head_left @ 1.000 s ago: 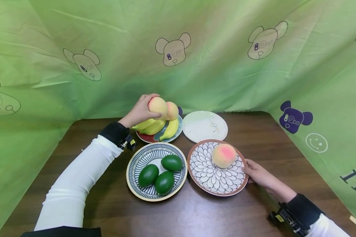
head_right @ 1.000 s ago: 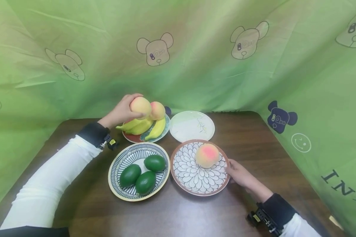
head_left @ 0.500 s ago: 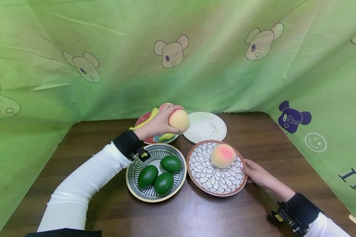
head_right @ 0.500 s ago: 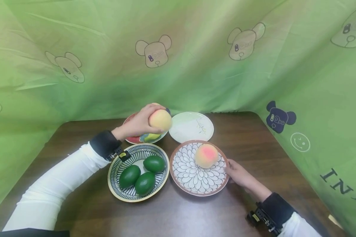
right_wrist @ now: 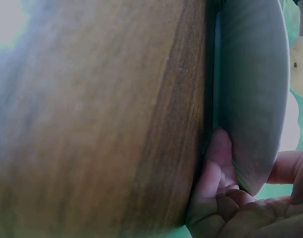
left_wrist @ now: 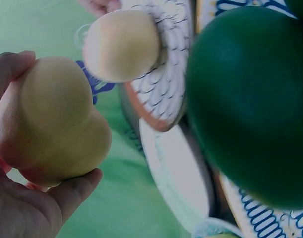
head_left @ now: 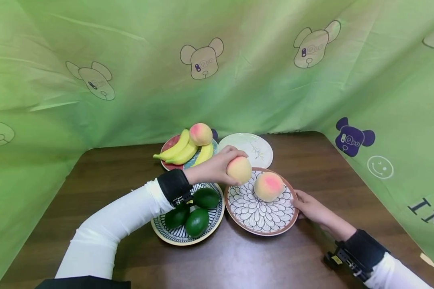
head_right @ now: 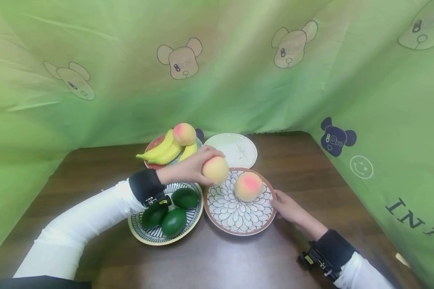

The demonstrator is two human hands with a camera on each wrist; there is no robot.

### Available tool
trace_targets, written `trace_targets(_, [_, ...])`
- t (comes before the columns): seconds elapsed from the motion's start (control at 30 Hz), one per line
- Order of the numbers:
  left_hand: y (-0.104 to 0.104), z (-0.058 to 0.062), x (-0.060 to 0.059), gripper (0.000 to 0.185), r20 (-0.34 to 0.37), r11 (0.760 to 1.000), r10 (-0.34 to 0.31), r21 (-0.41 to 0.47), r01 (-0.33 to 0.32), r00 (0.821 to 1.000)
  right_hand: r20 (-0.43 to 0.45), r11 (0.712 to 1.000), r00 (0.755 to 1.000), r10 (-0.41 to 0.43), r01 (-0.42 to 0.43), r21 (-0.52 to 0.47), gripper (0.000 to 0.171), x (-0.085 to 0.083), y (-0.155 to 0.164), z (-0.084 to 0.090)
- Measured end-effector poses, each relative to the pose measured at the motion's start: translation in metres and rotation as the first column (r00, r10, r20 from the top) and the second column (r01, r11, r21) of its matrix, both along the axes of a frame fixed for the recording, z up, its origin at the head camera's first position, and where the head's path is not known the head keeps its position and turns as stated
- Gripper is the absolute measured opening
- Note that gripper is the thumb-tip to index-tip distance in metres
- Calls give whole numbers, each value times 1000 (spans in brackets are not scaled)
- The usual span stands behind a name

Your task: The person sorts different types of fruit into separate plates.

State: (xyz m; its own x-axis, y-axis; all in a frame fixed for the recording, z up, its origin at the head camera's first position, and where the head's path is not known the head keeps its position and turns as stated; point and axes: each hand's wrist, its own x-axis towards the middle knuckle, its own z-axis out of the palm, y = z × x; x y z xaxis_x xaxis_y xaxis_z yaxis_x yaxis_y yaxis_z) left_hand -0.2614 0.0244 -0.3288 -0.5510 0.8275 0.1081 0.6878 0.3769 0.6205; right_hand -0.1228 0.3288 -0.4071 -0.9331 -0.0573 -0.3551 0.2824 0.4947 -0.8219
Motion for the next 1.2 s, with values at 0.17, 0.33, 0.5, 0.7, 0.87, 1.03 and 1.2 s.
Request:
trace_targets(0.17, [10, -12, 2, 74, 9, 995, -50, -82, 51, 999, -5, 1000, 1000, -3, 3, 1, 58, -1, 0, 1])
trace_targets(0.33, [16, -21, 5, 75, 2, 987, -101, -126, 101, 995, -5, 1000, 1000, -14, 14, 20, 58, 0, -2, 0])
trace_targets(0.5, [21, -23, 7, 77, -25, 971, -180, -167, 173, 983, -2, 1000, 1000, -17, 18, 21, 58, 0, -2, 0])
trace_targets(0.7, [23, -24, 9, 74, -36, 952, -204, -241, 190, 978, 2, 1000, 1000, -7, 7, 23, 58, -1, 0, 0])
trace_targets(0.87, [26, -21, 13, 71, -92, 933, -216, -313, 178, 972, 3, 1000, 1000, -6, 6, 24, 58, -2, 0, 0])
trace_targets(1.03, [29, -18, 18, 70, -133, 920, -202, -365, 141, 970, 0, 1000, 1000, 3, -3, 20, 57, -1, 1, 0])
trace_targets(1.2, [32, -19, 20, 73, -172, 914, -199, -389, 119, 965, 0, 1000, 1000, 3, -3, 12, 57, -1, 1, 0])
